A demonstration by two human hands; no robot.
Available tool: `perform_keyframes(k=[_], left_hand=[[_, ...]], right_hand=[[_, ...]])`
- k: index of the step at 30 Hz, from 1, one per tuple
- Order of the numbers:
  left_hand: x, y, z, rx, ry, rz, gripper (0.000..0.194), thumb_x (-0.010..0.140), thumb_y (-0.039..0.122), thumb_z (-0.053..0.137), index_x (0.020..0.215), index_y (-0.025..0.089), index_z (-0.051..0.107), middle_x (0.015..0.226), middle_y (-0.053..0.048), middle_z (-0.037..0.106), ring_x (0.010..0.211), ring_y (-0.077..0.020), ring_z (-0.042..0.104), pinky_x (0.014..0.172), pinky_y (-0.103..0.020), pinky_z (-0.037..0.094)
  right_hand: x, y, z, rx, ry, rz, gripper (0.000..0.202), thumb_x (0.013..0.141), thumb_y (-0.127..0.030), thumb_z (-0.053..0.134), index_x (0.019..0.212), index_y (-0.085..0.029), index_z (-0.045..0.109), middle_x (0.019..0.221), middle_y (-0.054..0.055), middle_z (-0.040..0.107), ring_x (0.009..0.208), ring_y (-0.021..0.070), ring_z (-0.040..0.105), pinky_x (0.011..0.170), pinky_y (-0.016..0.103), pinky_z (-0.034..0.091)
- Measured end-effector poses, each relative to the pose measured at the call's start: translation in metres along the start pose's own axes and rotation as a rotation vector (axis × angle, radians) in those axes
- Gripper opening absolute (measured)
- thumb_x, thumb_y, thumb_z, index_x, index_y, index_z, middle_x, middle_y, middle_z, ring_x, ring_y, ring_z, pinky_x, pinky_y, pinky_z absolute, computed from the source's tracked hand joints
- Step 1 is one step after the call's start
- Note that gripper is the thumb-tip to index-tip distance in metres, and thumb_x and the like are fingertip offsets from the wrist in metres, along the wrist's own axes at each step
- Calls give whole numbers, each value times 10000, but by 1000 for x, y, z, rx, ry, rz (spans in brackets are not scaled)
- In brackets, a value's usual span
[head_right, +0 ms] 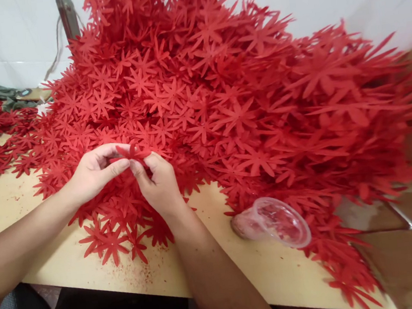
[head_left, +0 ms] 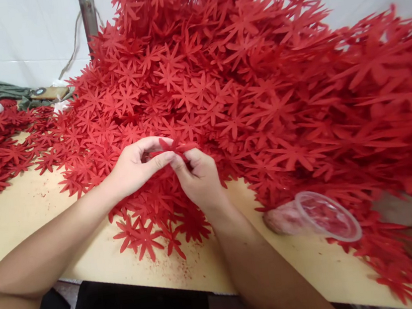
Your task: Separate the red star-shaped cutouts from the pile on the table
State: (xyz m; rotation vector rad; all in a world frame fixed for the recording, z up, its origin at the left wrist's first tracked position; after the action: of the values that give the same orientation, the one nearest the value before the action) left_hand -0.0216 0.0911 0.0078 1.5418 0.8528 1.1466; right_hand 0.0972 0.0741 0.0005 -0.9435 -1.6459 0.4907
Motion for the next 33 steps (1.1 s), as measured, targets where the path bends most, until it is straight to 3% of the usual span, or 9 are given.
perform_keyframes(k=[3, 6, 9, 13, 18, 23, 29, 33], left_hand=[[3, -4, -6, -33, 83, -27, 212, 694, 316, 718, 709, 134, 611, 703, 19, 613, 672, -74, 543, 685, -191, 432], [5, -10, -21, -98, 242, -62, 169, 736, 243, 677, 674, 145, 554, 582, 57, 532, 537, -41, 459, 561, -166, 374], [7, -16, -28, -166, 300, -134, 169, 774, 212, 641, 683, 157, 510, 524, 64, 517, 483, -44, 467, 519, -166, 365], [8, -13, -30, -198, 313, -102, 148, 718, 108, 683, 741, 147, 542, 586, 63, 592, 517, -36, 538, 573, -154, 428], [7, -13, -25, -221, 263, -154, 145, 714, 116, 692, 742, 132, 551, 557, 52, 607, 494, -44, 556, 555, -160, 444], [4, -11, -11, -184, 136, -161, 190, 738, 213, 693, 683, 132, 530, 511, 47, 578, 436, -35, 494, 486, -162, 393], [0, -9, 9, -142, -47, -145, 236, 670, 266, 746, 819, 130, 624, 655, 33, 628, 516, -49, 536, 557, -189, 434], [0, -5, 5, -73, -14, -114, 226, 671, 307, 742, 680, 131, 601, 561, 35, 589, 507, -61, 524, 550, -193, 423]], right_hand=[[-2, 3, 11, 36, -100, 11, 111, 836, -318, 520, 827, -208, 524, 811, 32, 590, 767, 148, 555, 760, 310, 467], [-3, 6, 15, 50, -127, 38, 98, 818, -297, 538, 826, -201, 521, 804, 25, 578, 751, 137, 548, 745, 294, 468], [-2, 8, 11, 85, -85, 84, 76, 820, -267, 526, 796, -195, 536, 698, -9, 552, 640, 109, 528, 658, 261, 459], [0, 12, 0, 111, 30, 145, 131, 805, -298, 555, 736, -186, 563, 596, -34, 520, 538, 83, 466, 541, 230, 406], [0, 17, -14, 61, 154, 233, 488, 816, -499, 536, 498, -196, 323, 458, -62, 295, 437, 46, 273, 424, 227, 244], [1, 15, -14, 55, 133, 263, 632, 779, -661, 475, 446, -202, 195, 422, -62, 171, 400, 28, 151, 387, 242, 149], [-2, 19, 5, 165, -42, 274, 630, 726, -720, 493, 436, -181, 341, 427, -46, 288, 421, 45, 253, 402, 227, 228], [-3, 23, 14, 237, -90, 284, 608, 721, -708, 516, 461, -187, 339, 463, -41, 312, 468, 58, 287, 442, 228, 271]])
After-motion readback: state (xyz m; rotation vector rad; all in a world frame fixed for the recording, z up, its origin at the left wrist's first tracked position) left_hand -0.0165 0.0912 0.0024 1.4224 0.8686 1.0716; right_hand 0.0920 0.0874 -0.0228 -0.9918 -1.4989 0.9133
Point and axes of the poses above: each hand's wrist, its own x-axis towards the middle knuckle, its own z-axis out of the palm, y = z × x, the point moved 7 cm from there along x, towards the middle knuckle
